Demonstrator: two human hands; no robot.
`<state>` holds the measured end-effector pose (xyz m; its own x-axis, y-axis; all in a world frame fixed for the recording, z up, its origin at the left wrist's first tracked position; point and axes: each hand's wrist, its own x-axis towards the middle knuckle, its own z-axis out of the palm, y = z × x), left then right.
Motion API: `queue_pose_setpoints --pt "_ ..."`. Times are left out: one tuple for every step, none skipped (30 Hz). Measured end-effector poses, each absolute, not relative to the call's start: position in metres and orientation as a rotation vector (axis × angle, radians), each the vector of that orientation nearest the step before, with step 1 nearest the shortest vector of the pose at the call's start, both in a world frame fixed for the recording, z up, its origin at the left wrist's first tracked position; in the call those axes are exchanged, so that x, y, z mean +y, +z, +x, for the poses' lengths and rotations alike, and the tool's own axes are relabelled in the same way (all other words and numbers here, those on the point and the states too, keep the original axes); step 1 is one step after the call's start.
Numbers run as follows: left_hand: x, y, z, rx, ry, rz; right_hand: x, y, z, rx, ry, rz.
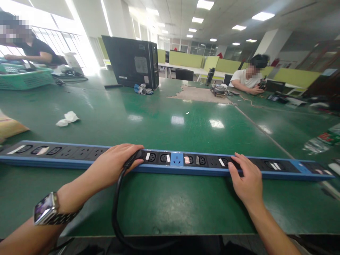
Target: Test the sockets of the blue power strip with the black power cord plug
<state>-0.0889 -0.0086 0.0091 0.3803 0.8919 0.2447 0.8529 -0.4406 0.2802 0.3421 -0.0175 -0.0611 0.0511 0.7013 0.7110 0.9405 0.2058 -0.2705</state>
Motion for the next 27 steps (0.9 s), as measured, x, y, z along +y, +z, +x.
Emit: queue_pose_setpoints --pt "-0.01 0.008 -0.091 1.585 0.541 2.536 -0.017 -0.061 0.342 -1.707 -0.393 -1.551" --pt "-0.01 0.006 -0.093 1.56 0.562 2.533 -0.017 -0.061 0.342 -1.707 -0.395 -1.55" --pt "-0.011 0.005 -0.095 1.539 0.63 2.498 -0.017 -0.061 0.342 -1.708 -0.397 -1.549" --pt "-0.012 0.005 -0.096 1.532 0.747 2.436 -0.017 -0.061 0.341 -1.708 -0.398 -1.549" --pt "-0.012 0.005 -0.095 1.54 0.894 2.353 -0.016 -0.061 0.341 -1.709 -0.399 -1.548" --pt "-0.013 0.005 -0.091 1.553 1.038 2.271 -0.016 -0.061 0.341 -1.709 -0.399 -1.547" --pt "-0.013 0.006 -0.084 1.556 1.154 2.215 -0.016 -0.061 0.341 -1.709 -0.399 -1.546" --pt "-0.013 0.007 -0.074 1.534 1.216 2.206 -0.016 -0.06 0.341 -1.707 -0.398 -1.544" --pt "-0.012 0.008 -0.062 1.485 1.216 2.247 -0.016 -0.06 0.341 -1.703 -0.397 -1.544" --pt "-0.011 0.008 -0.048 1.406 1.161 2.321 -0.017 -0.06 0.34 -1.697 -0.396 -1.546" --pt "-0.01 0.008 -0.034 1.328 1.098 2.383 -0.017 -0.06 0.34 -1.693 -0.395 -1.548" --pt "-0.008 0.007 -0.021 1.281 1.047 2.419 -0.017 -0.06 0.34 -1.693 -0.395 -1.551" --pt "-0.005 0.006 -0.009 1.258 1.017 2.436 -0.017 -0.06 0.34 -1.695 -0.395 -1.553" --pt "-0.003 0.005 0.0 1.259 0.998 2.438 -0.017 -0.06 0.34 -1.699 -0.395 -1.554" --pt "-0.001 0.003 0.007 1.274 0.989 2.431 -0.017 -0.06 0.34 -1.703 -0.394 -1.555" --pt "0.0 0.001 0.012 1.295 0.987 2.421 -0.017 -0.06 0.34 -1.704 -0.392 -1.554" --pt "0.001 0.0 0.015 1.316 0.986 2.412 -0.017 -0.06 0.34 -1.703 -0.389 -1.555" --pt "0.002 -0.001 0.016 1.331 0.984 2.406 -0.017 -0.06 0.339 -1.7 -0.385 -1.555" --pt "0.002 -0.002 0.016 1.34 0.983 2.406 -0.017 -0.059 0.339 -1.696 -0.382 -1.556" --pt "0.002 -0.002 0.016 1.344 0.98 2.407 -0.017 -0.059 0.339 -1.693 -0.379 -1.557" --pt "0.002 -0.003 0.016 1.348 0.981 2.405 -0.017 -0.059 0.339 -1.69 -0.378 -1.557" --pt "0.001 -0.003 0.016 1.354 0.983 2.397 -0.017 -0.059 0.339 -1.689 -0.377 -1.557" --pt "0.001 -0.003 0.016 1.367 0.989 2.382 -0.017 -0.059 0.339 -1.688 -0.376 -1.557" --pt "0.0 -0.004 0.017 1.386 1.0 2.361 -0.017 -0.058 0.339 -1.686 -0.375 -1.557" --pt "0.0 -0.005 0.017 1.409 1.013 2.338 -0.017 -0.058 0.339 -1.685 -0.374 -1.557" --pt "0.0 -0.006 0.018 1.428 1.026 2.319 -0.017 -0.058 0.339 -1.685 -0.374 -1.558" --pt "0.0 -0.006 0.018 1.438 1.038 2.309 -0.017 -0.059 0.339 -1.683 -0.375 -1.557"
